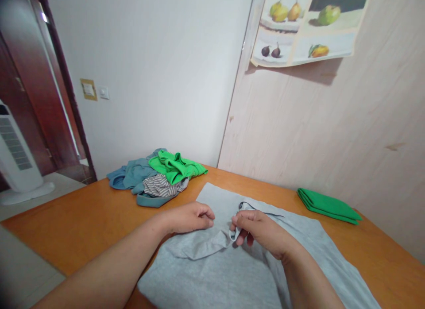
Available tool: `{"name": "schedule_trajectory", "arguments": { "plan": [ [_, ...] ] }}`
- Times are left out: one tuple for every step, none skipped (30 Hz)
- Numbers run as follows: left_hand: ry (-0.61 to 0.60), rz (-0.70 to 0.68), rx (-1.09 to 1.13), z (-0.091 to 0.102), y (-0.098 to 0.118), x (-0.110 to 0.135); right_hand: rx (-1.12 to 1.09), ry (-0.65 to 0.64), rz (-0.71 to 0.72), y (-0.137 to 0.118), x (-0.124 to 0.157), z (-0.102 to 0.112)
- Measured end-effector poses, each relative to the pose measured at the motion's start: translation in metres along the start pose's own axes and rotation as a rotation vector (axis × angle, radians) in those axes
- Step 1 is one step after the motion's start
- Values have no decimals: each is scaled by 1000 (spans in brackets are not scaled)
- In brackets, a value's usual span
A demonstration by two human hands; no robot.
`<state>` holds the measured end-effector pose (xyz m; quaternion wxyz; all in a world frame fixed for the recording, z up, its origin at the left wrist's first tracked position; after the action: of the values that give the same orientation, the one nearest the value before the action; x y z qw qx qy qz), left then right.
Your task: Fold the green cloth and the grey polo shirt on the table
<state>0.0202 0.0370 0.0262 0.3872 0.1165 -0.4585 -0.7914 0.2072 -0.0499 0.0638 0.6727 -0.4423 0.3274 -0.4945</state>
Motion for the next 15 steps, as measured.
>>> {"name": "schedule_trajectory", "arguments": {
  "plan": [
    [-23,7,1,-2,2,2,-19,4,5,1,0,1],
    [-41,12,4,-3,4,3,-36,12,10,1,0,3],
    [-60,13,8,-5,6,5,-48,21,13,2,0,4],
    [-82,14,10,-6,8,6,-52,28,12,4,0,5],
    [-105,17,15,-7,9,8,-50,32,8,6,-1,5],
    [-121,21,28,-8,11,9,-44,35,3,7,-1,6],
    [-124,26,47,-8,11,9,-38,38,-3,9,-1,6],
    [-107,29,70,-7,12,8,-34,42,-11,10,-1,6],
    [-67,28,94,-5,11,7,-34,50,-18,11,-1,6],
    [-12,22,117,-2,11,6,-38,60,-24,11,-1,6],
    [53,11,134,1,10,3,-44,71,-31,11,-1,6],
    [116,-5,139,4,8,1,-52,82,-39,10,0,7],
    [179,-24,133,7,7,-1,-60,90,-47,10,1,7],
    [240,-48,119,10,5,-3,-70,94,-54,9,1,7],
    [298,-77,97,12,4,-4,-84,96,-60,9,2,7]
  ]
}}
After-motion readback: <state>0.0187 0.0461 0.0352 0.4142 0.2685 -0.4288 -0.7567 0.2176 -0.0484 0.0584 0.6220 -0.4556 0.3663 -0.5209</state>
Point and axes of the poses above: each hand's wrist, its own x-axis away from the middle knuckle, its own z-axis out of the back of the hand, y = z × x, the point moved 5 cm from there along -x, towards the middle knuckle, and after that the axes turned 11 degrees about z, right-handed, at the moved point
